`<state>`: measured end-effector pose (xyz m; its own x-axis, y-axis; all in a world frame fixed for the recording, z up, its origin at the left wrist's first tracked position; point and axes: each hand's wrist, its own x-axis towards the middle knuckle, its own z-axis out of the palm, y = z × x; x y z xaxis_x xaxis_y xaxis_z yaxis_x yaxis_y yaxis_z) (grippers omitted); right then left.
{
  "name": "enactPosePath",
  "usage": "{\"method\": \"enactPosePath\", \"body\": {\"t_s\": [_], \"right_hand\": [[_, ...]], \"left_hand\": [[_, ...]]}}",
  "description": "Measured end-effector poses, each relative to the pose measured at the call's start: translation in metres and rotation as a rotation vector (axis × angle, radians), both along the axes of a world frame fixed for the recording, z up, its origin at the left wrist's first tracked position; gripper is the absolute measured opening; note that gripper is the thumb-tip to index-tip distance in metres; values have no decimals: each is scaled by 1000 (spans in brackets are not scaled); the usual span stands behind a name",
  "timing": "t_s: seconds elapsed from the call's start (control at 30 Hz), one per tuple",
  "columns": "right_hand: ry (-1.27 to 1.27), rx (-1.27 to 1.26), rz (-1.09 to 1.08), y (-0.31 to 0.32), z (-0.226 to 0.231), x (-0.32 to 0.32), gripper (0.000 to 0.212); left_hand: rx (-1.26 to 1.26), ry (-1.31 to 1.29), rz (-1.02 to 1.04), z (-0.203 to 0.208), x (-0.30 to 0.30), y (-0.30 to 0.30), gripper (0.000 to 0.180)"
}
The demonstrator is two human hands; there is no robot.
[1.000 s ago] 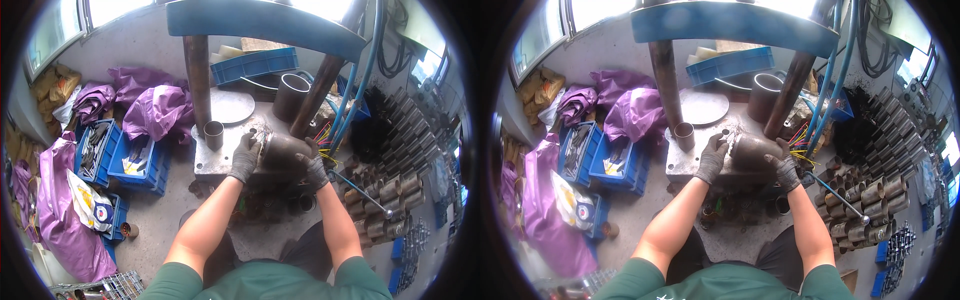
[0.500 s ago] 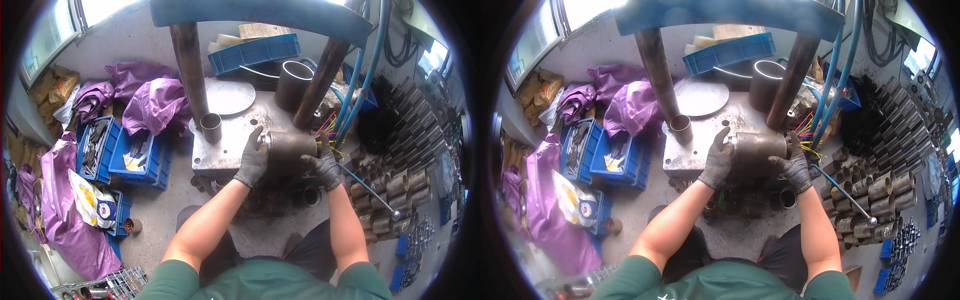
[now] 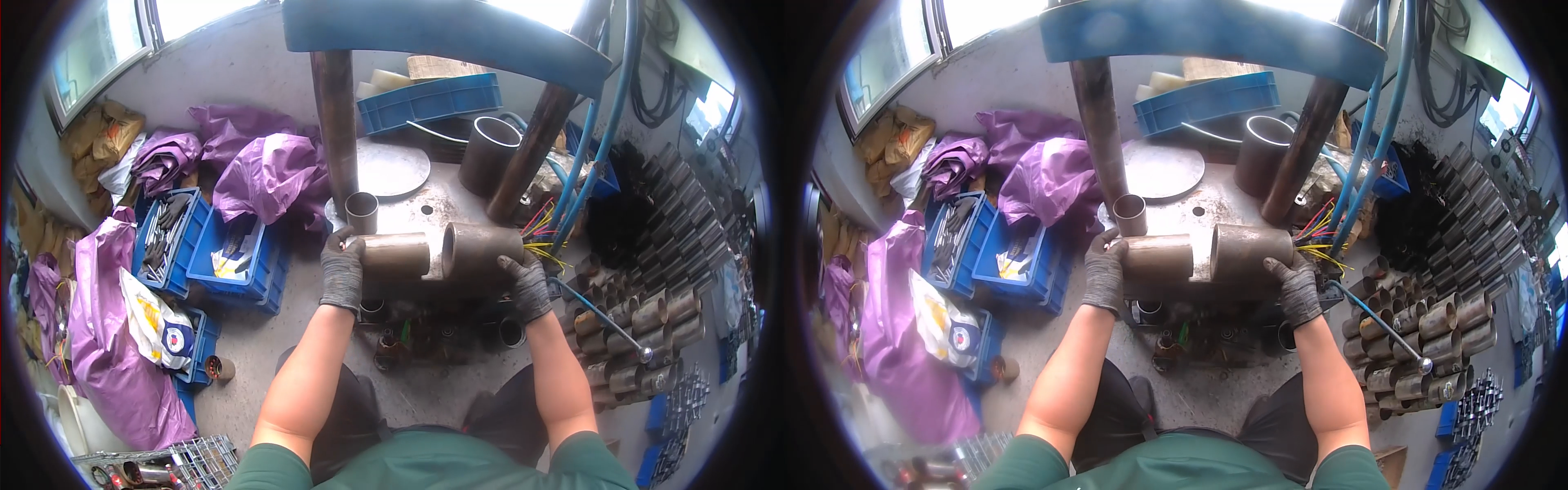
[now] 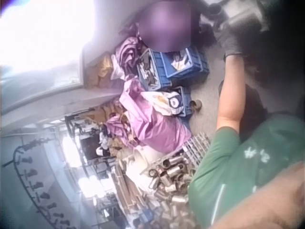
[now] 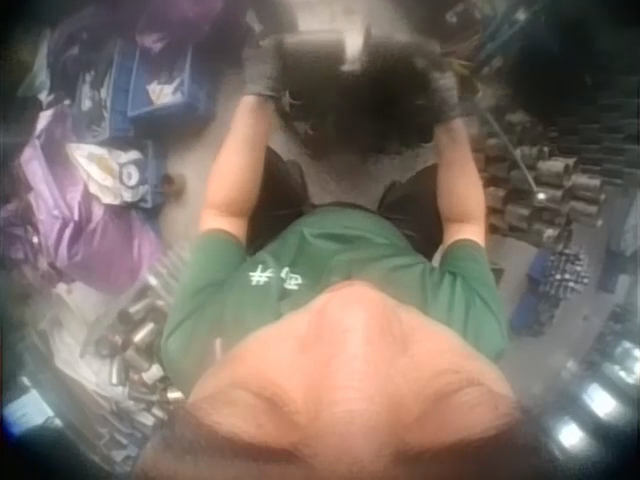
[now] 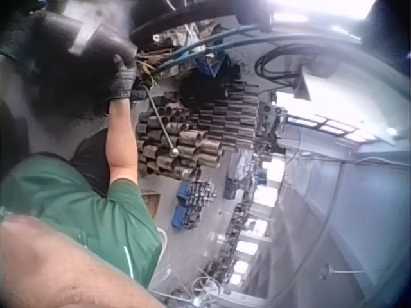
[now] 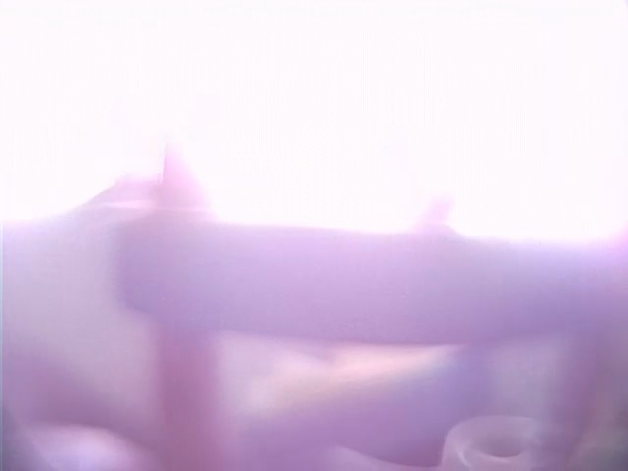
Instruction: The person assembles motor stators into metal housings by manually inserting them and then using a hydraulic press to seat them firmly.
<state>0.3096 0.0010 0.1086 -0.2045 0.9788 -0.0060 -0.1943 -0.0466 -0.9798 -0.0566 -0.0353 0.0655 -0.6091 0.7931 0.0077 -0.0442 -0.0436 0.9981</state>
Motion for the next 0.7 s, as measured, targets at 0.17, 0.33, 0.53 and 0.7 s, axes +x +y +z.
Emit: {"method": "enactPosePath", "body": {"t_s": [0.17,0.33,0.53,0.7], "right_hand": [[-695,751,-252,15,-12,-33,34],[-1252,1216,-160,55,22,-83,29],[-1456,1137,52,103,63,-120,33],[-1631,810,158,127,100,-134,54]], "left_hand": [[12,-82,1,22,0,-17,42],[14,-9,5,4,-8,-11,37],[85,-147,-15,6,-8,-9,33],[157,-54,-11,-7,1,7,30]]}}
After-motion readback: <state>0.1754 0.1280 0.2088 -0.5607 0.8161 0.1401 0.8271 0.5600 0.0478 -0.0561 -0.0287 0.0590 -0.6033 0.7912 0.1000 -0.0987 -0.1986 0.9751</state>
